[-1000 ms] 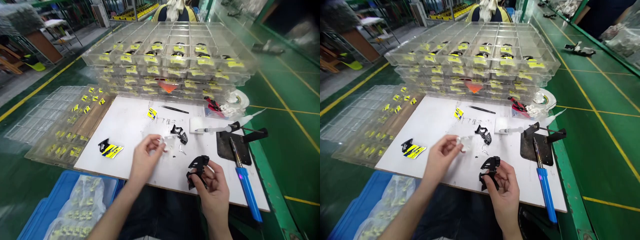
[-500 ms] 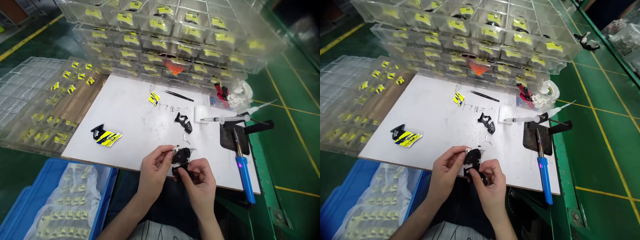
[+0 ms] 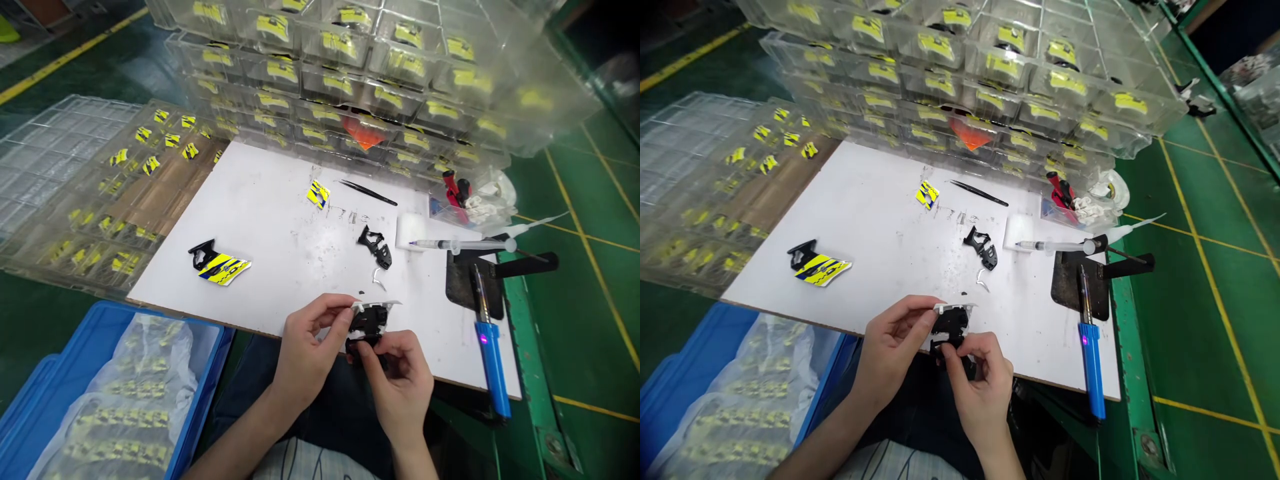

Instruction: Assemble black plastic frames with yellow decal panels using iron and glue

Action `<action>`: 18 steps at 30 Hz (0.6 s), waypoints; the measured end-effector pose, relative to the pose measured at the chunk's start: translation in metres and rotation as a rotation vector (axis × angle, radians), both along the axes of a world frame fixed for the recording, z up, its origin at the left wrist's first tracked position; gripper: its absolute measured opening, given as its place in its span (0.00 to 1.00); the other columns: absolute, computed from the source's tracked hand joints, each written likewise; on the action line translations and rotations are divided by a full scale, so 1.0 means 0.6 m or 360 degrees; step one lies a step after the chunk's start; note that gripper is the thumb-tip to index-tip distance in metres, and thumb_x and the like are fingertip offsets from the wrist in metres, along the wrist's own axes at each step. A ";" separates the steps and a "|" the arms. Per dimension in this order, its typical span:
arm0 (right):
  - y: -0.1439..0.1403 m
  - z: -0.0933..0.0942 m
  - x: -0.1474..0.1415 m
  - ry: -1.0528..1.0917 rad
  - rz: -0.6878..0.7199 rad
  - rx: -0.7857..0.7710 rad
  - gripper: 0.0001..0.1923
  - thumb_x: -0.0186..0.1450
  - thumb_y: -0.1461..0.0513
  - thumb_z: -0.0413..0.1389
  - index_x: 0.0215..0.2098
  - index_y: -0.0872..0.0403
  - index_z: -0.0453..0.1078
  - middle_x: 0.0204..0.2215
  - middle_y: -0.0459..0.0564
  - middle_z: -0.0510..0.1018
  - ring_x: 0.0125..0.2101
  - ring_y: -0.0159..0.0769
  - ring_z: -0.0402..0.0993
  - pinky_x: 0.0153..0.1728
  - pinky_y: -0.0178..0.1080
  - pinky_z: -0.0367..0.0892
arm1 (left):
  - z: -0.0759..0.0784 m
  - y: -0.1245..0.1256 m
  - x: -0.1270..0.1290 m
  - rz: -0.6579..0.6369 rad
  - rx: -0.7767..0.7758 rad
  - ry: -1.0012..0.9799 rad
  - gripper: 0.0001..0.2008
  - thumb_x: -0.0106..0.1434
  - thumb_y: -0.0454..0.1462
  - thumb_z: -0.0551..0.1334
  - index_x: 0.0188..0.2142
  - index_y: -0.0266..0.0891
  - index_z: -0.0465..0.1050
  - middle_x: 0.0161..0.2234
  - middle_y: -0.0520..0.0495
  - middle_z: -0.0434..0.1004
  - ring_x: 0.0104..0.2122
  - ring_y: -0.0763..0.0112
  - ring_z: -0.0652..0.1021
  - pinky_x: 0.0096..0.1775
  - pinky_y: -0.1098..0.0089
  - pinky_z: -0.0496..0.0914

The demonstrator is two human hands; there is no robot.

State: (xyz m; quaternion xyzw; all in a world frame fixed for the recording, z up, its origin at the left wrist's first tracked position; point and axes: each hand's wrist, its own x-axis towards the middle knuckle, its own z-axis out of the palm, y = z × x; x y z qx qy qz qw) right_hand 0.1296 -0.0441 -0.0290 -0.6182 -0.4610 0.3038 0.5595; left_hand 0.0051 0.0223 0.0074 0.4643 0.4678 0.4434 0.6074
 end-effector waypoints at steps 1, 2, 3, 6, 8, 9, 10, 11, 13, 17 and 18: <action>0.000 0.000 0.000 0.0000 -0.0001 -0.0007 0.10 0.66 0.65 0.63 0.33 0.49 0.66 0.25 0.39 0.72 0.22 0.28 0.71 0.24 0.28 0.68 | 0.001 -0.001 0.001 -0.0011 0.0028 0.0014 0.06 0.67 0.33 0.62 0.38 0.40 0.78 0.32 0.55 0.84 0.33 0.78 0.83 0.36 0.85 0.75; -0.001 0.001 0.000 -0.0003 -0.0001 -0.0012 0.10 0.66 0.65 0.63 0.33 0.50 0.66 0.24 0.39 0.71 0.23 0.27 0.70 0.24 0.28 0.67 | 0.002 -0.003 0.002 -0.0019 0.0062 0.0032 0.06 0.66 0.33 0.62 0.39 0.40 0.78 0.32 0.55 0.84 0.32 0.78 0.83 0.36 0.85 0.75; -0.001 0.003 0.001 -0.0010 0.0003 -0.0017 0.10 0.66 0.65 0.63 0.32 0.50 0.66 0.24 0.39 0.71 0.22 0.27 0.69 0.24 0.27 0.66 | 0.003 -0.005 0.003 -0.0023 0.0104 0.0058 0.05 0.66 0.32 0.62 0.39 0.40 0.78 0.33 0.55 0.84 0.32 0.78 0.83 0.36 0.84 0.75; -0.004 0.010 0.008 0.0007 0.0073 -0.0043 0.13 0.66 0.63 0.64 0.30 0.50 0.64 0.22 0.38 0.68 0.21 0.26 0.65 0.23 0.26 0.62 | 0.003 -0.008 0.005 -0.0011 0.0190 0.0150 0.05 0.62 0.32 0.65 0.38 0.40 0.77 0.31 0.54 0.83 0.31 0.76 0.82 0.35 0.82 0.76; -0.004 0.017 0.017 0.0106 0.0129 -0.0026 0.14 0.65 0.56 0.65 0.31 0.50 0.64 0.25 0.40 0.70 0.25 0.28 0.68 0.26 0.28 0.65 | 0.001 -0.009 0.005 -0.0020 0.0202 0.0196 0.04 0.62 0.32 0.65 0.38 0.39 0.77 0.30 0.53 0.82 0.30 0.75 0.81 0.33 0.81 0.76; -0.003 0.021 0.023 0.0163 0.0141 0.0002 0.14 0.66 0.53 0.64 0.33 0.49 0.65 0.28 0.42 0.72 0.27 0.30 0.70 0.29 0.30 0.68 | 0.001 -0.010 0.005 -0.0037 0.0204 0.0214 0.04 0.63 0.33 0.65 0.38 0.39 0.77 0.30 0.53 0.82 0.30 0.74 0.81 0.33 0.80 0.75; -0.002 0.025 0.030 0.0207 0.0138 0.0041 0.14 0.66 0.50 0.63 0.37 0.49 0.68 0.31 0.43 0.74 0.30 0.31 0.72 0.32 0.32 0.70 | 0.000 -0.010 0.004 -0.0058 0.0215 0.0232 0.04 0.63 0.33 0.64 0.38 0.39 0.77 0.30 0.53 0.82 0.30 0.74 0.81 0.33 0.80 0.75; 0.001 0.028 0.036 0.0227 0.0125 0.0055 0.13 0.67 0.50 0.62 0.41 0.48 0.70 0.35 0.45 0.76 0.31 0.32 0.73 0.35 0.33 0.71 | -0.001 -0.010 0.004 -0.0085 0.0234 0.0254 0.04 0.63 0.32 0.64 0.38 0.39 0.77 0.31 0.53 0.82 0.31 0.74 0.81 0.35 0.79 0.75; 0.008 0.034 0.045 0.0206 0.0089 0.0002 0.10 0.69 0.54 0.61 0.47 0.46 0.73 0.38 0.46 0.78 0.31 0.31 0.74 0.34 0.32 0.72 | -0.001 -0.011 0.002 -0.0151 0.0284 0.0298 0.04 0.64 0.31 0.64 0.38 0.39 0.77 0.33 0.52 0.82 0.33 0.74 0.81 0.38 0.79 0.74; 0.019 0.037 0.050 0.0186 0.0031 -0.0119 0.04 0.68 0.60 0.62 0.41 0.46 0.77 0.32 0.43 0.78 0.25 0.28 0.71 0.25 0.28 0.67 | 0.002 -0.013 0.001 -0.0258 0.0378 0.0374 0.06 0.64 0.30 0.63 0.40 0.39 0.78 0.34 0.51 0.83 0.34 0.73 0.80 0.38 0.77 0.73; 0.020 0.036 0.049 0.0199 0.0017 -0.0099 0.03 0.68 0.60 0.62 0.40 0.47 0.77 0.30 0.42 0.77 0.24 0.28 0.70 0.24 0.27 0.66 | 0.003 -0.013 0.001 -0.0278 0.0394 0.0388 0.06 0.65 0.30 0.63 0.40 0.39 0.78 0.34 0.51 0.83 0.34 0.73 0.80 0.39 0.77 0.73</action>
